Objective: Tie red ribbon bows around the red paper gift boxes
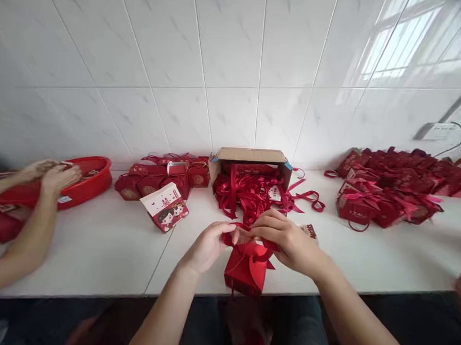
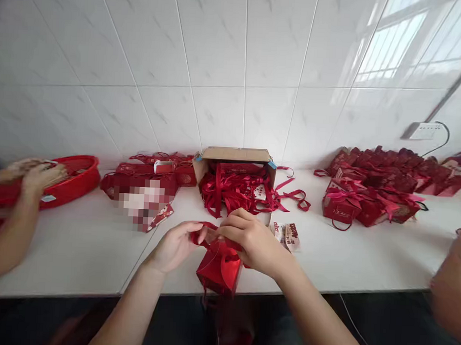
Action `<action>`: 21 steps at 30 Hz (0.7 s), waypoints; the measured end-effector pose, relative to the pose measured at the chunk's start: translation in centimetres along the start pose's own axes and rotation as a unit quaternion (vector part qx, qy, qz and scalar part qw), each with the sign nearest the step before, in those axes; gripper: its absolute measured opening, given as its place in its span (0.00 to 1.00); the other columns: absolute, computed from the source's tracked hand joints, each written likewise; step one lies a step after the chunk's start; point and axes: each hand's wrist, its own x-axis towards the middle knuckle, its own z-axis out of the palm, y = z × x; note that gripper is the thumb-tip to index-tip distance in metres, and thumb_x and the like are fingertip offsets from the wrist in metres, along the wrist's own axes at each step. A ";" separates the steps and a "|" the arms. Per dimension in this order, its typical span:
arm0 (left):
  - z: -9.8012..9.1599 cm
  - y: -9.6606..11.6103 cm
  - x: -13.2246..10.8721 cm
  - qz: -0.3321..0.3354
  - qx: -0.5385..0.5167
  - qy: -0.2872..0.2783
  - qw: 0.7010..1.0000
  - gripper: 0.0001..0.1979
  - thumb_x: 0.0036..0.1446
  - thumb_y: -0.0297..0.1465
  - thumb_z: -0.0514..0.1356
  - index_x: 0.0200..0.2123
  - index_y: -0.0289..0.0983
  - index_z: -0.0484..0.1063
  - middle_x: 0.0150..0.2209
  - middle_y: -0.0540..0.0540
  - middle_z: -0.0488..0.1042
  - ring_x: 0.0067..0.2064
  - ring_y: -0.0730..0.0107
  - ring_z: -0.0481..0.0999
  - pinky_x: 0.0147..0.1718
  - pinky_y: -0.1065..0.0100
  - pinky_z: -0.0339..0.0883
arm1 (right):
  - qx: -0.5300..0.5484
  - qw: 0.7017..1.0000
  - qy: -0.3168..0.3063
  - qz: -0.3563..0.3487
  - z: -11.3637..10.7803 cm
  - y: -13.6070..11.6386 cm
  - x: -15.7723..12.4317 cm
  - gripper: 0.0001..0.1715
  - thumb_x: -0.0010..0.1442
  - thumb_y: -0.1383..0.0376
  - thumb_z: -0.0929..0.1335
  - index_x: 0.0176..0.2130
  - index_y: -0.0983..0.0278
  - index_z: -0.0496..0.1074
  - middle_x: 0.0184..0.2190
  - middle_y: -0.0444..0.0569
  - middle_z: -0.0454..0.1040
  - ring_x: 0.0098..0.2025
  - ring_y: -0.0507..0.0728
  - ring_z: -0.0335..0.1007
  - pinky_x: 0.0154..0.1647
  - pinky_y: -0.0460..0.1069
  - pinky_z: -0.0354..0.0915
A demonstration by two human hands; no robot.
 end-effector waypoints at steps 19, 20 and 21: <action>-8.2 -2.5 -6.8 0.002 0.480 0.317 0.818 0.34 0.55 0.51 0.53 0.58 0.36 0.66 0.62 0.40 0.64 0.64 0.53 0.61 0.61 0.55 0.57 | 0.101 0.926 0.190 0.308 1.9 1.6 -12.4 0.13 0.65 0.62 0.63 0.43 0.60 0.75 0.44 0.51 0.76 0.47 0.59 0.72 0.45 0.48 0.69; -9.5 -3.3 -7.7 -0.045 0.477 0.335 0.811 0.35 0.54 0.53 0.54 0.58 0.36 0.66 0.61 0.40 0.64 0.64 0.51 0.61 0.60 0.54 0.59 | 0.098 0.918 0.176 0.342 2.1 1.7 -14.2 0.14 0.65 0.61 0.63 0.43 0.61 0.76 0.44 0.52 0.76 0.46 0.59 0.73 0.45 0.48 0.69; -10.6 -4.1 -8.5 -0.077 0.474 0.338 0.810 0.35 0.53 0.53 0.54 0.57 0.37 0.68 0.61 0.40 0.66 0.63 0.50 0.62 0.59 0.54 0.60 | 0.097 0.909 0.159 0.372 2.4 1.9 -15.9 0.15 0.65 0.59 0.63 0.43 0.61 0.76 0.44 0.52 0.76 0.45 0.59 0.73 0.44 0.48 0.69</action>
